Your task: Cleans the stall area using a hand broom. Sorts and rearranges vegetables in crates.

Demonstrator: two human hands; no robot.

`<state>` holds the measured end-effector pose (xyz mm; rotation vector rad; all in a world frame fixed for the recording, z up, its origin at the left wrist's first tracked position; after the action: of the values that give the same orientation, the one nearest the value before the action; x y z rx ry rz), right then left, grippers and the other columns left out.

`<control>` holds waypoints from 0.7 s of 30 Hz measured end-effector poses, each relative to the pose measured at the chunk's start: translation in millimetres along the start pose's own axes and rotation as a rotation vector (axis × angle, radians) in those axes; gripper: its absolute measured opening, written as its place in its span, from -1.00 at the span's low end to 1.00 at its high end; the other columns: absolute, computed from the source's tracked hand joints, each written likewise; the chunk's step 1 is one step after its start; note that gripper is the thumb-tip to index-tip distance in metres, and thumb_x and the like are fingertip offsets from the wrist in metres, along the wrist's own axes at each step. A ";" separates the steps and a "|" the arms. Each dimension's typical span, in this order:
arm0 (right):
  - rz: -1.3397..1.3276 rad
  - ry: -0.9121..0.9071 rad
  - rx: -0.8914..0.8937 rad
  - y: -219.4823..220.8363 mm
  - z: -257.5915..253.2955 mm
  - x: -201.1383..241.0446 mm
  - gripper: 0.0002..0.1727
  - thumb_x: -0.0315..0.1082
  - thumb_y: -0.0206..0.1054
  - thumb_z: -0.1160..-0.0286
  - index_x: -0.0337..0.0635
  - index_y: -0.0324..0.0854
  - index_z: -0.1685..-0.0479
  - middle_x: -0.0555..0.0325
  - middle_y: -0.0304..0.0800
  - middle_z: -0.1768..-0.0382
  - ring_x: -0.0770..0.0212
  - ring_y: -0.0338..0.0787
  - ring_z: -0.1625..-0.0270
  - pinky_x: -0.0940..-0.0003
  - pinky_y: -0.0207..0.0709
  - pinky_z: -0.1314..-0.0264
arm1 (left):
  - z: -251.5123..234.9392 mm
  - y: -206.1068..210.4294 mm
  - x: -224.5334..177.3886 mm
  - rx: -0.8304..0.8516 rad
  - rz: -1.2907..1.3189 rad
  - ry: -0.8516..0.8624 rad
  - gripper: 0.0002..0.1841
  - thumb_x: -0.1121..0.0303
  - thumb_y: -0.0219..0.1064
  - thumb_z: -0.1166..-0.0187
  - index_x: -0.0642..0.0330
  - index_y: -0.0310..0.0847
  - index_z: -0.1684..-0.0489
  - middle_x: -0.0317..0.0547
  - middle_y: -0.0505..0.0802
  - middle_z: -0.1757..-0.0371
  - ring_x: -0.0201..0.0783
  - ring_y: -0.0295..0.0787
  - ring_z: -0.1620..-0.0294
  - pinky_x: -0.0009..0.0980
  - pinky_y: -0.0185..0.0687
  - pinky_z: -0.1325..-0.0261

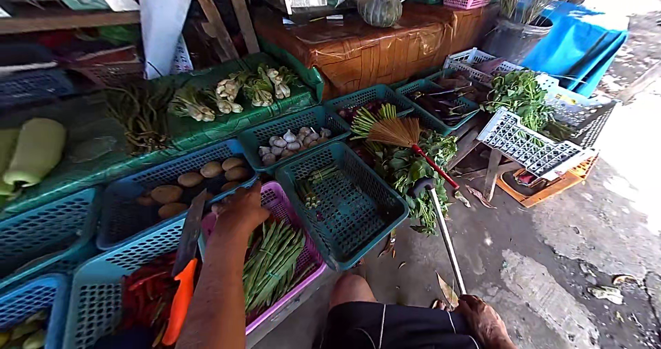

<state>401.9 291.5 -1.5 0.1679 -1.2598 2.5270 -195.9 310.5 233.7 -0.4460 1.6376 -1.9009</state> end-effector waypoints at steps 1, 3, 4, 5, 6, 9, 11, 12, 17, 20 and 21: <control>0.007 0.000 0.000 0.2 -1.2 0.2 -0.51 0.05 0.03 -0.76 0.10 0.73 -0.38 0.04 0.75 -0.42 -0.12 0.68 -0.49 -0.33 0.44 -0.48 | 0.7 -1.5 -8.5 -0.027 0.016 0.035 -0.20 0.31 0.60 -0.38 0.13 0.37 -0.73 0.54 0.57 -0.49 0.58 0.41 -0.52 0.61 0.21 -0.40; 0.020 0.004 -0.003 1.1 -2.3 -0.2 -0.51 0.06 0.02 -0.76 0.11 0.73 -0.38 0.06 0.76 -0.41 -0.10 0.69 -0.49 -0.33 0.45 -0.47 | 3.0 -4.8 -35.7 -0.093 0.076 0.172 -0.39 0.38 0.53 -0.46 0.20 0.54 -0.58 0.45 0.64 -0.45 0.51 0.47 -0.52 0.57 0.28 -0.41; 0.019 0.007 -0.008 0.8 -2.6 0.2 -0.51 0.06 0.03 -0.76 0.11 0.73 -0.38 0.06 0.76 -0.41 -0.10 0.69 -0.48 -0.33 0.45 -0.47 | 1.1 -4.6 -51.7 -0.087 0.092 0.251 -0.44 0.41 0.48 -0.50 0.22 0.57 -0.55 0.43 0.65 -0.46 0.47 0.49 -0.53 0.53 0.31 -0.44; 0.022 0.011 -0.015 -0.3 -2.0 -0.1 -0.52 0.06 0.04 -0.77 0.11 0.73 -0.38 0.05 0.77 -0.40 -0.12 0.69 -0.47 -0.35 0.45 -0.46 | -3.9 -1.2 -67.7 -0.045 0.089 0.313 -0.45 0.41 0.45 -0.53 0.23 0.57 -0.56 0.41 0.65 -0.48 0.45 0.48 -0.55 0.49 0.33 -0.48; 0.027 0.013 -0.020 0.1 -0.2 -1.5 -0.53 0.05 0.04 -0.77 0.12 0.74 -0.35 0.04 0.78 -0.37 -0.12 0.71 -0.45 -0.37 0.46 -0.43 | -9.8 7.7 -81.4 -0.003 0.068 0.356 -0.48 0.41 0.44 -0.53 0.22 0.60 -0.53 0.40 0.67 -0.46 0.41 0.51 -0.53 0.44 0.37 -0.48; 0.026 0.014 -0.027 -0.1 4.1 -0.5 -0.54 0.03 0.04 -0.78 0.11 0.76 -0.34 0.04 0.79 -0.37 -0.12 0.72 -0.44 -0.38 0.45 -0.43 | -31.3 48.2 -109.6 0.176 -0.027 0.392 -0.51 0.44 0.46 -0.45 0.26 0.65 -0.42 0.35 0.71 -0.40 0.37 0.59 -0.47 0.39 0.50 -0.40; 0.034 0.015 -0.034 -1.9 4.7 -0.3 -0.55 0.01 0.04 -0.78 0.11 0.76 -0.34 0.05 0.79 -0.37 -0.12 0.72 -0.45 -0.37 0.46 -0.43 | -36.2 67.4 -123.4 0.301 -0.130 0.348 -0.50 0.45 0.47 -0.44 0.24 0.66 -0.43 0.34 0.70 -0.42 0.37 0.57 -0.49 0.41 0.49 -0.39; 0.035 0.018 -0.035 -1.8 4.2 -1.4 -0.56 0.01 0.05 -0.78 0.11 0.76 -0.33 0.06 0.80 -0.36 -0.12 0.71 -0.45 -0.37 0.46 -0.43 | -35.9 73.1 -129.2 0.341 -0.191 0.319 -0.50 0.44 0.47 -0.45 0.23 0.66 -0.43 0.36 0.67 -0.46 0.41 0.51 -0.54 0.44 0.45 -0.41; 0.038 0.010 -0.027 -0.4 -0.3 -1.4 -0.55 0.01 0.03 -0.80 0.11 0.75 -0.35 0.05 0.78 -0.39 -0.11 0.71 -0.46 -0.35 0.45 -0.45 | -45.5 96.9 -132.4 0.342 -0.344 0.180 -0.64 0.38 0.38 -0.59 0.30 0.71 -0.32 0.28 0.42 -0.71 0.42 0.37 -0.61 0.44 0.25 -0.52; 0.032 0.003 -0.027 -2.3 -0.6 0.4 -0.55 0.00 0.03 -0.79 0.09 0.75 -0.35 0.05 0.78 -0.38 -0.11 0.71 -0.46 -0.36 0.45 -0.45 | -53.8 95.8 -132.4 0.343 -0.342 0.168 -0.64 0.40 0.38 -0.60 0.30 0.70 -0.33 0.31 0.40 -0.72 0.41 0.44 -0.57 0.39 0.32 -0.52; 0.029 0.005 -0.022 -2.5 -0.2 0.4 -0.54 0.00 0.03 -0.79 0.10 0.75 -0.36 0.05 0.78 -0.39 -0.10 0.70 -0.47 -0.35 0.45 -0.46 | -54.2 91.5 -133.6 0.338 -0.319 0.165 -0.67 0.41 0.41 -0.56 0.31 0.74 -0.26 0.32 0.46 -0.67 0.39 0.48 -0.54 0.38 0.37 -0.48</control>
<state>402.3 293.1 0.4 0.1396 -1.2971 2.5354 -105.7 429.2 150.3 -0.4372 1.3634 -2.4563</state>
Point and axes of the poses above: each hand's wrist, its own z-axis away from the middle knuckle, its own y-axis out of the palm, x = y × z, the point moved 4 cm from there along -z, towards the middle knuckle
